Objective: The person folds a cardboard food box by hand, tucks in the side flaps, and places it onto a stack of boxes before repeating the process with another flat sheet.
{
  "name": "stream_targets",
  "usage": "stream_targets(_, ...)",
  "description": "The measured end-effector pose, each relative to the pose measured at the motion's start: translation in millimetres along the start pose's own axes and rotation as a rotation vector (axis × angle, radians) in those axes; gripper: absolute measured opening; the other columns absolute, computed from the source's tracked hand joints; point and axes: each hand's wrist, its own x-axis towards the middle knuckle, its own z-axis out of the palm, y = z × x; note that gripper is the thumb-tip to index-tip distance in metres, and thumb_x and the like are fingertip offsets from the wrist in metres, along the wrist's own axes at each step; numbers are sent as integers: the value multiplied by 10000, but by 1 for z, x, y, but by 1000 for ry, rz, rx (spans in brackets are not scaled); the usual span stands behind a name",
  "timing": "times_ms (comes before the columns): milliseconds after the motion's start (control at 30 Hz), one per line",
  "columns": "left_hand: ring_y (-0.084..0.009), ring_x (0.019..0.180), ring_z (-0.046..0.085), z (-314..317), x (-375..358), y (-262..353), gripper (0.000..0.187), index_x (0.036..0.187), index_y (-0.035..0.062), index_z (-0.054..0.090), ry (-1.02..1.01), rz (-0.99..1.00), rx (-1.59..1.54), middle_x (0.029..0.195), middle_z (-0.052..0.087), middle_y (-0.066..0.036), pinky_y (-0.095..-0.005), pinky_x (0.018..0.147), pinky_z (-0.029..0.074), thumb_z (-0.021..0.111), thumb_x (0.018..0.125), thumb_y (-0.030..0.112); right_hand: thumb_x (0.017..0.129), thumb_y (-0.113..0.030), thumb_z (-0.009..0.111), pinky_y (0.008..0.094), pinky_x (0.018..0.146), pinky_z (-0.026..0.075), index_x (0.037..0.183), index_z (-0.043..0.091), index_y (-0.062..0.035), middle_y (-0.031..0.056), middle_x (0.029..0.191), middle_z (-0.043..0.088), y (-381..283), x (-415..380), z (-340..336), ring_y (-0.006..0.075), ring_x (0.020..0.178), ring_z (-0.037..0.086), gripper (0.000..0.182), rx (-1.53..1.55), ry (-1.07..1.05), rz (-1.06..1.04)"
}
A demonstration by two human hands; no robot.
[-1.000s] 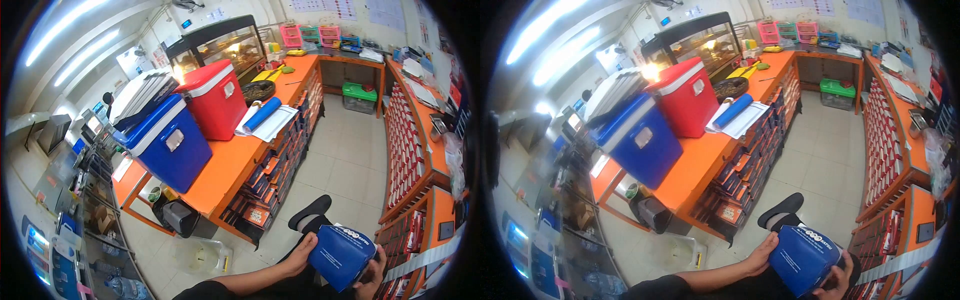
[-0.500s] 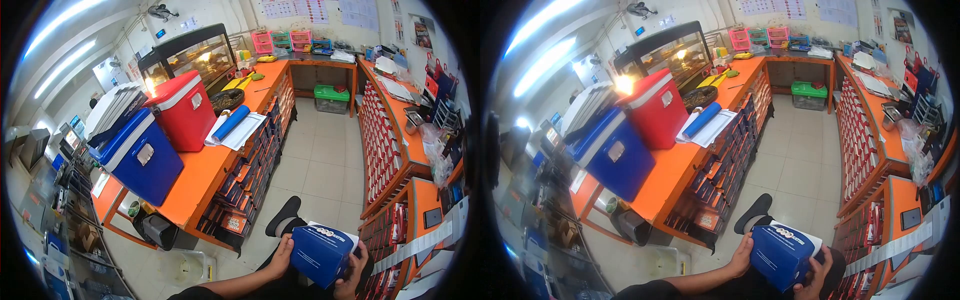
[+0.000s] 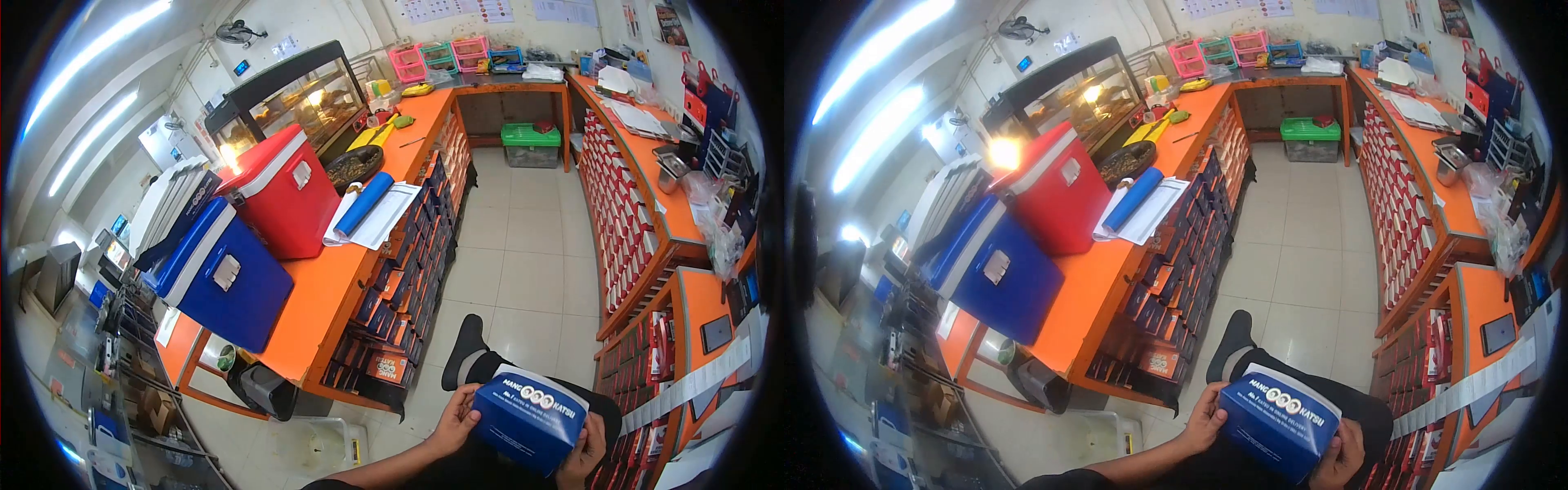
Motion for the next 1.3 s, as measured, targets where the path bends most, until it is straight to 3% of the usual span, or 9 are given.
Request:
stream_targets(200,-230,1393,420,16,-7,2,472,1313,82,378,12,80,-19,1429,423,-138,-368,1164,330,700,998,222,1018,-662,451,393,1084,453,1528,350,123,236,1393,576,8,-2,13,271,1258,592,942,305,-17,-67)
stream_targets(400,-206,1286,419,15,-8,9,594,1307,100,364,-65,-33,12,1373,389,-128,-377,1121,314,772,938,324,946,-708,564,390,1076,452,1525,358,124,235,1391,576,6,-4,-4,262,1244,594,1035,-4,37,58)
stream_targets(533,-255,1381,436,9,0,31,748,1510,128,266,-196,42,129,1422,389,-121,-417,1086,450,726,923,69,885,-619,720,359,979,477,1498,441,83,186,1232,606,-3,-3,-16,237,1103,612,972,117,-34,161)
stream_targets(633,-293,1321,505,-8,-4,46,687,1494,113,410,-418,-142,334,1370,419,-136,-408,1028,528,761,904,122,688,-339,897,350,886,513,1248,702,-54,168,1100,612,0,-3,-30,283,1016,645,658,-27,-417,62)
stream_targets(767,-295,1220,596,-15,-27,37,521,1332,70,612,-534,-287,486,1285,487,-144,-380,1013,559,815,870,199,636,-353,948,351,809,525,1070,768,-31,148,1065,636,18,-35,-24,258,948,651,569,8,-444,178)
stream_targets(933,-289,1217,614,-12,-27,39,623,1374,91,620,-510,-214,613,1333,565,-162,-371,977,544,864,827,262,638,-418,953,333,796,520,1249,685,2,141,1035,632,16,-36,-24,233,946,649,789,-32,-402,250)
stream_targets(1000,-306,1236,621,-2,-18,51,632,1372,86,619,-392,-434,471,1390,558,-174,-388,1000,552,868,820,268,626,-432,954,318,787,515,1289,651,4,131,1009,625,-1,-26,-22,233,930,647,850,-25,-395,378)
stream_targets(1167,-308,1221,633,-20,-31,24,747,1404,52,565,-502,-161,565,1390,567,-170,-427,1008,558,901,777,279,641,-412,943,353,801,544,1219,689,-17,138,1030,645,20,-38,-35,244,961,666,745,-89,-520,214)
stream_targets(1300,-326,1345,535,-28,-23,24,738,1454,67,509,-481,-140,486,1453,503,-185,-469,1091,472,746,896,487,661,-345,936,395,876,544,1156,705,-40,161,1084,655,6,-32,-27,272,1009,668,626,-162,-483,130)
